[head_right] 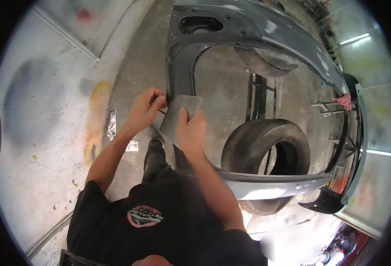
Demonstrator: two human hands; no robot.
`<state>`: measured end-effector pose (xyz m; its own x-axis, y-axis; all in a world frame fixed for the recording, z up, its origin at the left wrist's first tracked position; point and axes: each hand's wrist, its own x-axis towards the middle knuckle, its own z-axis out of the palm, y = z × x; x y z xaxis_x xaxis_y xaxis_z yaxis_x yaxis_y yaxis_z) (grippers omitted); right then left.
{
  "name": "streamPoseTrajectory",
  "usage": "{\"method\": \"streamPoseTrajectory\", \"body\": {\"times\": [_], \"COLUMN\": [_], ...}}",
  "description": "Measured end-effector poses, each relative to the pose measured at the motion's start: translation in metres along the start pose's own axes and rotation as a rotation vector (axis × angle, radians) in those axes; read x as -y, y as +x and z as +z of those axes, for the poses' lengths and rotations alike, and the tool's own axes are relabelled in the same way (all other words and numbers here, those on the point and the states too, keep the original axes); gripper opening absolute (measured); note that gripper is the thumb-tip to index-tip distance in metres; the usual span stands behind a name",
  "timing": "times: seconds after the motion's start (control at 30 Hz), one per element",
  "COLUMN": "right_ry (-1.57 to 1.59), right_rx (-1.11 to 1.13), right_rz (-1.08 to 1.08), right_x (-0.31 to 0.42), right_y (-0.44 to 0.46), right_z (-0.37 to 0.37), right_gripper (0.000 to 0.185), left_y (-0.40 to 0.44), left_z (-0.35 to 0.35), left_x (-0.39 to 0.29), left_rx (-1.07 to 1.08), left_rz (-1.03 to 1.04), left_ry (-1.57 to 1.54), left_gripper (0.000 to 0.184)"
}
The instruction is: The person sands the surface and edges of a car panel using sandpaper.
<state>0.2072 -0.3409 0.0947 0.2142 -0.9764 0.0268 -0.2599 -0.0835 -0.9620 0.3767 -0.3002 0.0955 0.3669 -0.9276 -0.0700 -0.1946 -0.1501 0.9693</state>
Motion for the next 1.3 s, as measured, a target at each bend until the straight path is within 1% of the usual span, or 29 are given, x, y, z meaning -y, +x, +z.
{"method": "streamPoseTrajectory", "body": {"times": [0.03, 0.13, 0.23, 0.3, 0.5, 0.53, 0.6, 0.63, 0.7, 0.73, 0.77, 0.8, 0.83, 0.9, 1.0, 1.1, 1.2, 1.3], "right_ry": [0.033, 0.076, 0.042, 0.052, 0.039, 0.043, 0.014, 0.007, -0.031, -0.049, -0.071, -0.096, -0.122, -0.092, -0.066, 0.006, 0.021, 0.010], "right_rx": [0.005, -0.004, -0.016, -0.015, 0.006, 0.015, 0.040, 0.052, 0.133, 0.172, 0.138, 0.108, 0.082, 0.087, 0.077, 0.047, 0.036, 0.008], "right_rz": [0.032, 0.039, -0.026, -0.015, -0.082, -0.086, -0.192, -0.246, -0.190, -0.165, -0.175, -0.186, -0.198, -0.121, -0.035, -0.035, -0.022, -0.038], "right_x": [0.004, -0.005, -0.003, -0.001, -0.002, -0.002, -0.004, -0.004, -0.003, -0.001, 0.000, 0.002, 0.003, -0.001, -0.008, -0.008, -0.004, 0.009], "right_y": [0.002, 0.007, 0.019, 0.023, 0.047, 0.052, 0.071, 0.079, 0.093, 0.096, 0.093, 0.085, 0.076, 0.046, 0.008, 0.001, 0.004, 0.014], "right_z": [0.002, 0.007, 0.011, 0.011, 0.012, 0.011, 0.008, 0.007, 0.002, 0.000, -0.002, -0.005, -0.007, -0.015, -0.024, -0.015, -0.004, 0.006], "right_gripper": [0.024, 0.022, 0.022, 0.022, 0.021, 0.021, 0.022, 0.022, 0.023, 0.024, 0.024, 0.025, 0.026, 0.027, 0.029, 0.027, 0.025, 0.023], "left_y": [0.001, 0.003, 0.001, 0.000, 0.003, 0.002, 0.003, 0.003, 0.004, 0.005, 0.008, 0.009, 0.010, 0.009, 0.013, 0.014, 0.016, 0.018], "left_z": [-0.001, -0.002, -0.002, -0.004, -0.002, -0.001, 0.002, 0.002, -0.002, -0.005, -0.006, -0.008, -0.008, -0.008, -0.013, -0.010, -0.010, -0.008], "left_x": [0.002, 0.008, 0.007, 0.004, 0.023, 0.024, 0.023, 0.023, 0.020, 0.016, 0.012, 0.008, 0.004, -0.007, -0.013, -0.007, 0.004, 0.003], "left_rx": [0.001, -0.007, -0.030, -0.013, -0.057, -0.068, -0.090, -0.079, -0.063, -0.047, -0.033, -0.023, -0.037, -0.062, 0.011, -0.075, -0.055, -0.045], "left_rz": [-0.002, -0.008, -0.021, -0.055, -0.024, -0.062, -0.131, -0.140, -0.151, -0.142, -0.130, -0.119, -0.040, 0.109, 0.114, 0.205, 0.126, 0.078], "left_ry": [-0.017, -0.063, -0.093, -0.107, -0.189, -0.265, -0.409, -0.398, -0.358, -0.261, -0.169, -0.082, -0.007, 0.143, 0.348, 0.375, 0.138, 0.084], "left_gripper": [0.018, 0.019, 0.019, 0.019, 0.021, 0.022, 0.022, 0.022, 0.023, 0.021, 0.020, 0.020, 0.021, 0.024, 0.027, 0.021, 0.018, 0.016]}}
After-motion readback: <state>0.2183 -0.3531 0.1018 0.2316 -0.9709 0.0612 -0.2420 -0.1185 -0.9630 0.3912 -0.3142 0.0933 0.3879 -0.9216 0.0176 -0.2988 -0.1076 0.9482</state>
